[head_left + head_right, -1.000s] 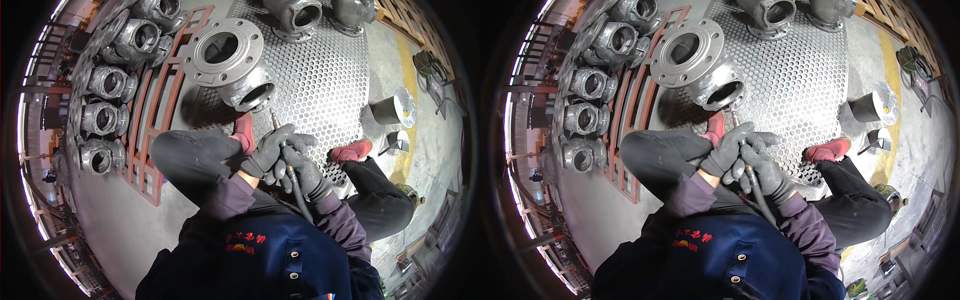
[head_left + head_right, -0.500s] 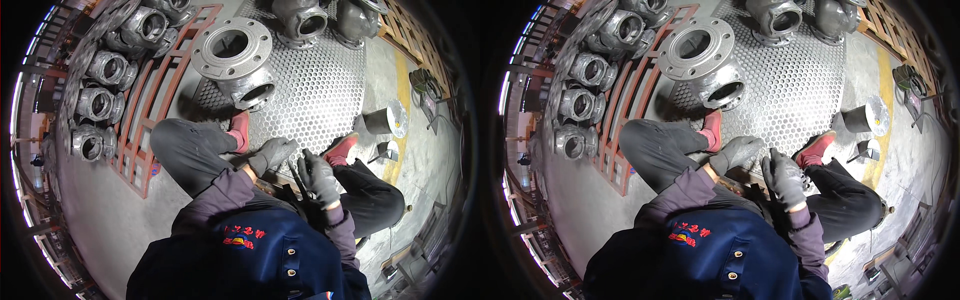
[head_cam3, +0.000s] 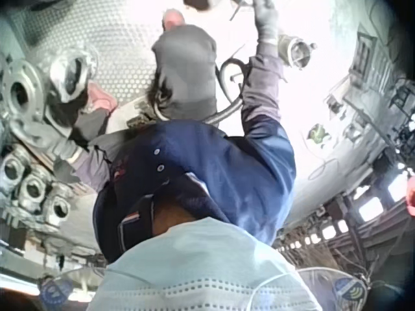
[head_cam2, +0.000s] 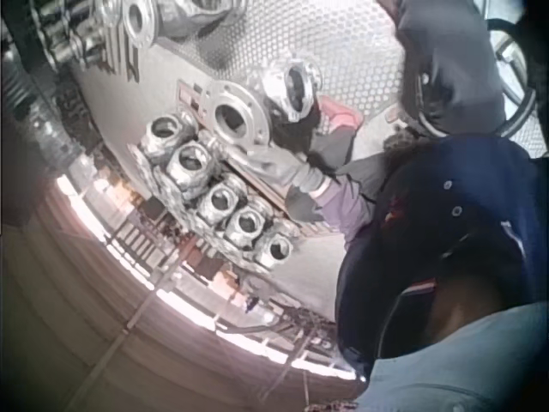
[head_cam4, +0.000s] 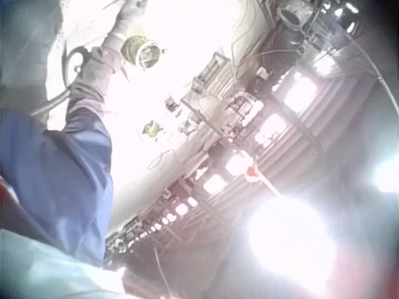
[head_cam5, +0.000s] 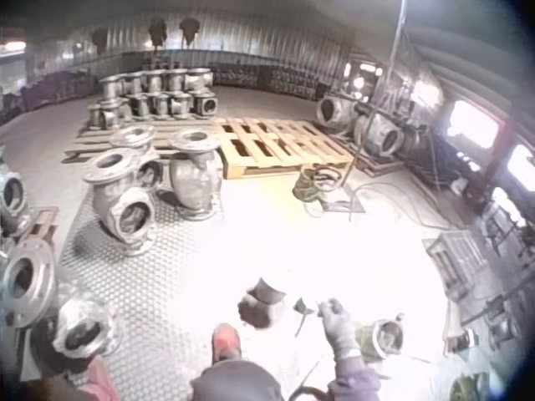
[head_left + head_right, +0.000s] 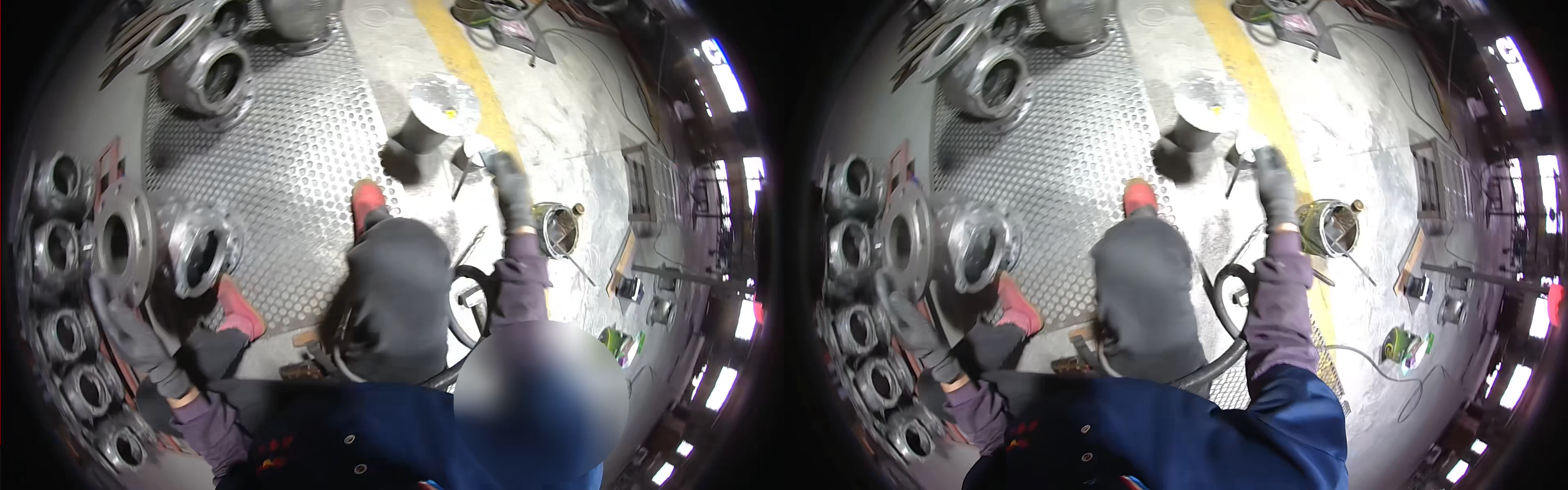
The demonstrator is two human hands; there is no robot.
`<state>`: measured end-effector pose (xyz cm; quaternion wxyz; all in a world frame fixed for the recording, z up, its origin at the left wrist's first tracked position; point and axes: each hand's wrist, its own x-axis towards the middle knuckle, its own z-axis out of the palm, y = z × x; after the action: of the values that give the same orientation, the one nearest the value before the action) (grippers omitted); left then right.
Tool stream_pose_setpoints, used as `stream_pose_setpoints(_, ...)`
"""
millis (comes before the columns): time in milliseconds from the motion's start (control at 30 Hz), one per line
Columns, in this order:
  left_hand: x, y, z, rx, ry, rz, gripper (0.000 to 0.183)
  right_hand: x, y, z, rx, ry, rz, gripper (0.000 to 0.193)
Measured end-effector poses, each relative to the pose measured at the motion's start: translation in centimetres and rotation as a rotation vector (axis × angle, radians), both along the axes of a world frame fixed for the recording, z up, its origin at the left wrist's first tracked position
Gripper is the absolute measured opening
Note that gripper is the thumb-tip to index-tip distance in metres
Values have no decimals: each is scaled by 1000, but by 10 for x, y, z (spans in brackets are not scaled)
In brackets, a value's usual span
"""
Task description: Smoothing and finishing metal valve body castings using a pneumatic rotary tool.
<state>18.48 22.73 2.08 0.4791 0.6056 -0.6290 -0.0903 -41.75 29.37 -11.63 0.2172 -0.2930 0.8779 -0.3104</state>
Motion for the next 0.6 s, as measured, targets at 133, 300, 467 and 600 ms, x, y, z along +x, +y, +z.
stream_pose_setpoints(133, 41, -41, -11, 284, -389, 107, 43, 15, -19, -113, 341, 56, -50, 74)
stream_pose_setpoints(300, 26, -56, -21, 310, -751, 50, 43, 10, -41, -157, 366, 55, -95, 60)
stream_pose_setpoints(467, 7, -58, -20, 249, -708, 38, 41, 15, -21, -165, -218, -184, -294, 33)
stream_pose_setpoints(600, 19, -49, -19, 156, -713, 74, 36, 65, -24, -61, -406, -405, -95, 35)
